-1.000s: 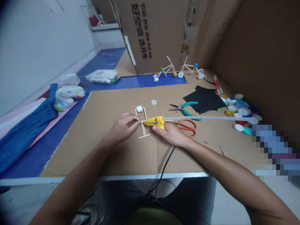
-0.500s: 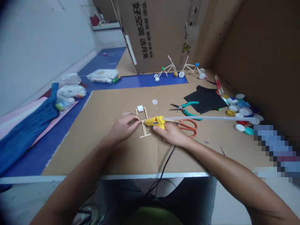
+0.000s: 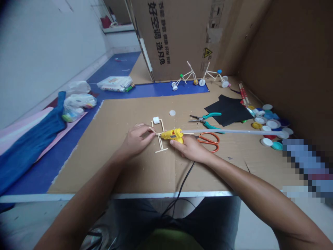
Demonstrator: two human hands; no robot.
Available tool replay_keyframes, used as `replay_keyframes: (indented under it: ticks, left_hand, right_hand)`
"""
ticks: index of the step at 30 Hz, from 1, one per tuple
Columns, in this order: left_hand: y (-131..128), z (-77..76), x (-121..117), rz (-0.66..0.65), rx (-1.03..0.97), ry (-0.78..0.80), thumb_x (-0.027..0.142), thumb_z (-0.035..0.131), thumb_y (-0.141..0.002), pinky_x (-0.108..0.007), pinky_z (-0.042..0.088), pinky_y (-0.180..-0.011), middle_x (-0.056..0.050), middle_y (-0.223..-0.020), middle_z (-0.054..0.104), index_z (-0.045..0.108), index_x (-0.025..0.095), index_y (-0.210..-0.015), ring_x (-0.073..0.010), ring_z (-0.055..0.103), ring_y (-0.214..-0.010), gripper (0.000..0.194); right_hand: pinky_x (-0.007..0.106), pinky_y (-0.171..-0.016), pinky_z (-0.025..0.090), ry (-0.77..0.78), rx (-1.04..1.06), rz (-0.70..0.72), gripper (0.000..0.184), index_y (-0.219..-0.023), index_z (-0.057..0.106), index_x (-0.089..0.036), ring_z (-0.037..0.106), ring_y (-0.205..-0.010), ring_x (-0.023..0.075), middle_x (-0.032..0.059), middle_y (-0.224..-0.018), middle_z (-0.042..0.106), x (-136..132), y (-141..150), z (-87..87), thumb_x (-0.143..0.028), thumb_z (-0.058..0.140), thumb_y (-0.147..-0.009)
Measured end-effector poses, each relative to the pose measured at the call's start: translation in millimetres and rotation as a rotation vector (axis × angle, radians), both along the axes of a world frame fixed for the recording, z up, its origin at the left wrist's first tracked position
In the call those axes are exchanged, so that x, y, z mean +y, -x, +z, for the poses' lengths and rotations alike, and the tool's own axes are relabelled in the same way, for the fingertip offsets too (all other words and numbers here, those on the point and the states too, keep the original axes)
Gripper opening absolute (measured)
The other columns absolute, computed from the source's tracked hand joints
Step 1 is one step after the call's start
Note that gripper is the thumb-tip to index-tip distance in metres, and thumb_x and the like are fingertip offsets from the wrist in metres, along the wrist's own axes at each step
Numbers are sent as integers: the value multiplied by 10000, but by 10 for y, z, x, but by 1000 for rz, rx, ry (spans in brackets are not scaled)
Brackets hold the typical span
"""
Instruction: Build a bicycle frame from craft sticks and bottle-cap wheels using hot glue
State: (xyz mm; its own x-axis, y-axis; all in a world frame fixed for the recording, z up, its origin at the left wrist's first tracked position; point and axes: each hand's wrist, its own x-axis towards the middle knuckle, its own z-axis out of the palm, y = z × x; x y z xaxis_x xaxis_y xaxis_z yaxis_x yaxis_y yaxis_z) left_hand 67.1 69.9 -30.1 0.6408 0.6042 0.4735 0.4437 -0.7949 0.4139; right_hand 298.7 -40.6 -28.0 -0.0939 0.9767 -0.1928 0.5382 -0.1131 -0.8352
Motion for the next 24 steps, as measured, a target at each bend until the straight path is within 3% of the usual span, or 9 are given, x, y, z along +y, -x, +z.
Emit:
replay_keyframes:
  ticks: [24]
  left_hand:
    - [-3, 5, 4, -11, 2, -3, 226, 578, -932, -350, 490, -832, -43, -859, 736, 680, 197, -868, -193, 666, -840, 124]
  right_hand:
    - [266, -503, 360, -8, -3, 0, 468, -708, 575, -207, 519, -482, 148, -18, -512, 567, -14, -13, -27, -595, 499, -958]
